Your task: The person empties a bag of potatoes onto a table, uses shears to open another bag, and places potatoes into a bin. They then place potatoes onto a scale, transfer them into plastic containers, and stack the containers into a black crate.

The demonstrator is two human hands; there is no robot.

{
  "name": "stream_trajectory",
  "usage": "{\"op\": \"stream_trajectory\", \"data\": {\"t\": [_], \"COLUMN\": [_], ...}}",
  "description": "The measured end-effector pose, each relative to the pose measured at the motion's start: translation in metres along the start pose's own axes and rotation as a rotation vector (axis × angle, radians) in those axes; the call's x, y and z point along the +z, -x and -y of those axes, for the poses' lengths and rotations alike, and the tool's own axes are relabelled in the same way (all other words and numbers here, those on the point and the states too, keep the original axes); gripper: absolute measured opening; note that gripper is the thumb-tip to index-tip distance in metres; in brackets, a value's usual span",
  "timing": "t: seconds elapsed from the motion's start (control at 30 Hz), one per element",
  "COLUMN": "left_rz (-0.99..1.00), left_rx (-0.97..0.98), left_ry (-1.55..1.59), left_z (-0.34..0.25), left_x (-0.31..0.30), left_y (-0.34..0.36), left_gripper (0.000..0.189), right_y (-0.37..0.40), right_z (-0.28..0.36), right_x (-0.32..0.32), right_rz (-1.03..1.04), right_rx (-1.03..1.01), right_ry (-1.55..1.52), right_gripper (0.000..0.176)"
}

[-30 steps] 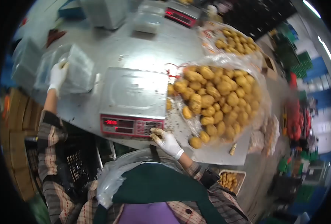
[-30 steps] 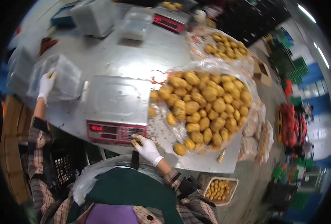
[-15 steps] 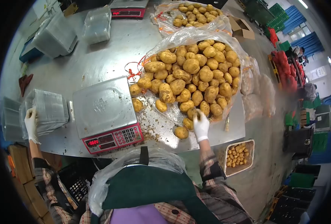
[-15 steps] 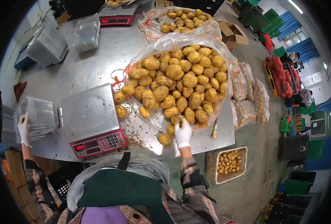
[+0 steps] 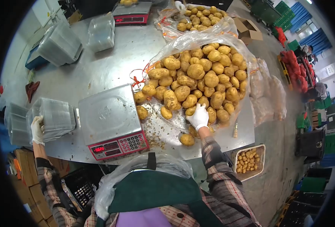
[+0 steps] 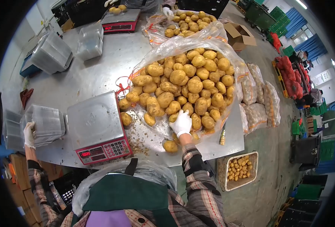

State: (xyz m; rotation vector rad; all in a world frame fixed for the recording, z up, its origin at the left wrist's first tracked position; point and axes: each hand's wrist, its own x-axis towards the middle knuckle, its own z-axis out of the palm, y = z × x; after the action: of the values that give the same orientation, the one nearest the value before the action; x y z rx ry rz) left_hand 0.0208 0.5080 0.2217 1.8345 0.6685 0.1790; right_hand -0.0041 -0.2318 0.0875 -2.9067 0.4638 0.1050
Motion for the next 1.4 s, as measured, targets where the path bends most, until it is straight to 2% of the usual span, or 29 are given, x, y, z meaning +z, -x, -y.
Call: {"op": "stream_trajectory", "data": {"t": [0.03, 0.13, 0.17, 0.2, 0.27, 0.3, 0.4, 0.43, 0.53, 0.6, 0.63, 0.67, 0.7, 0.73, 0.77, 0.8, 0.83, 0.9, 1.0, 1.1, 1.23, 1.33, 1.4], "left_rz": [-0.018, -0.03, -0.005, 0.024, 0.053, 0.065, -0.053, -0.063, -0.075, -0.099, -0.097, -0.173, -0.176, -0.104, -0.143, -0.076, -0.109, -0.134, -0.104, -0.112, 0.045, 0.221, 0.231], "left_rx": [0.001, -0.003, -0.009, -0.014, -0.001, 0.006, 0.047, 0.062, 0.091, 0.11, 0.081, -0.031, -0.065, -0.136, -0.187, -0.113, -0.096, -0.003, -0.057, 0.039, 0.124, 0.053, 0.026], "left_ry": [0.009, 0.048, 0.071, 0.095, 0.066, 0.052, 0.05, 0.042, 0.062, 0.108, 0.094, 0.077, -0.003, 0.061, 0.092, 0.123, 0.181, 0.249, 0.268, -0.107, -0.191, -0.325, -0.486], "left_z": [0.0, -0.001, 0.001, 0.003, 0.007, 0.008, 0.017, 0.019, 0.026, 0.021, 0.007, -0.006, -0.042, -0.027, -0.042, -0.03, -0.046, -0.038, -0.044, -0.052, -0.049, -0.062, -0.064], "left_x": [0.001, 0.0, -0.005, -0.008, -0.011, -0.012, -0.008, -0.009, -0.003, -0.002, 0.006, 0.015, 0.032, 0.014, 0.024, 0.011, 0.021, 0.021, 0.019, 0.027, 0.01, -0.02, -0.032], "left_y": [0.001, -0.001, -0.004, -0.007, -0.014, -0.016, -0.023, -0.027, -0.031, -0.022, -0.006, 0.011, 0.05, 0.031, 0.041, 0.031, 0.042, 0.034, 0.039, 0.041, 0.046, 0.062, 0.069], "left_gripper": [0.019, 0.018, 0.017, 0.017, 0.012, 0.01, 0.006, 0.005, 0.003, 0.005, 0.008, 0.017, 0.023, 0.022, 0.021, 0.018, 0.013, 0.005, 0.006, 0.008, 0.01, 0.01, 0.005], "right_y": [0.005, 0.009, 0.013, 0.018, 0.033, 0.038, 0.049, 0.05, 0.053, 0.058, 0.062, 0.065, 0.071, 0.073, 0.075, 0.077, 0.079, 0.084, 0.087, 0.088, 0.087, 0.092, 0.093], "right_z": [0.001, -0.008, -0.007, -0.008, 0.004, 0.008, 0.025, 0.03, 0.039, 0.042, 0.043, 0.043, 0.052, 0.052, 0.048, 0.054, 0.053, 0.056, 0.056, 0.06, 0.07, 0.076, 0.076], "right_x": [-0.007, -0.022, -0.034, -0.034, -0.056, -0.061, -0.071, -0.074, -0.081, -0.083, -0.089, -0.086, -0.084, -0.082, -0.071, -0.075, -0.067, -0.061, -0.053, -0.052, -0.053, -0.058, -0.052], "right_rz": [-0.071, -0.027, 0.102, 0.238, 0.428, 0.472, 0.653, 0.656, 0.842, 0.763, 0.804, 0.682, 0.524, 0.673, 0.649, 0.711, 0.622, 0.613, 0.634, 0.642, 0.657, 0.689, 0.721], "right_rx": [0.004, -0.055, 0.061, 0.097, 0.139, 0.222, 0.079, 0.139, 0.195, 0.226, 0.193, 0.408, 0.346, 0.345, 0.355, 0.426, 0.529, 0.622, 0.674, 0.682, 0.663, 0.645, 0.61], "right_ry": [-0.105, -0.938, -1.329, -1.842, -2.339, -2.47, -2.744, -2.768, -2.814, -2.753, -2.724, -2.592, -2.486, -2.592, -2.549, -2.503, -2.442, -2.409, -2.358, -2.319, -2.301, -2.331, -2.311], "right_gripper": [0.068, 0.063, 0.053, 0.052, 0.061, 0.069, 0.068, 0.071, 0.074, 0.076, 0.075, 0.075, 0.074, 0.071, 0.066, 0.062, 0.062, 0.063, 0.066, 0.067, 0.068, 0.068, 0.067]}}
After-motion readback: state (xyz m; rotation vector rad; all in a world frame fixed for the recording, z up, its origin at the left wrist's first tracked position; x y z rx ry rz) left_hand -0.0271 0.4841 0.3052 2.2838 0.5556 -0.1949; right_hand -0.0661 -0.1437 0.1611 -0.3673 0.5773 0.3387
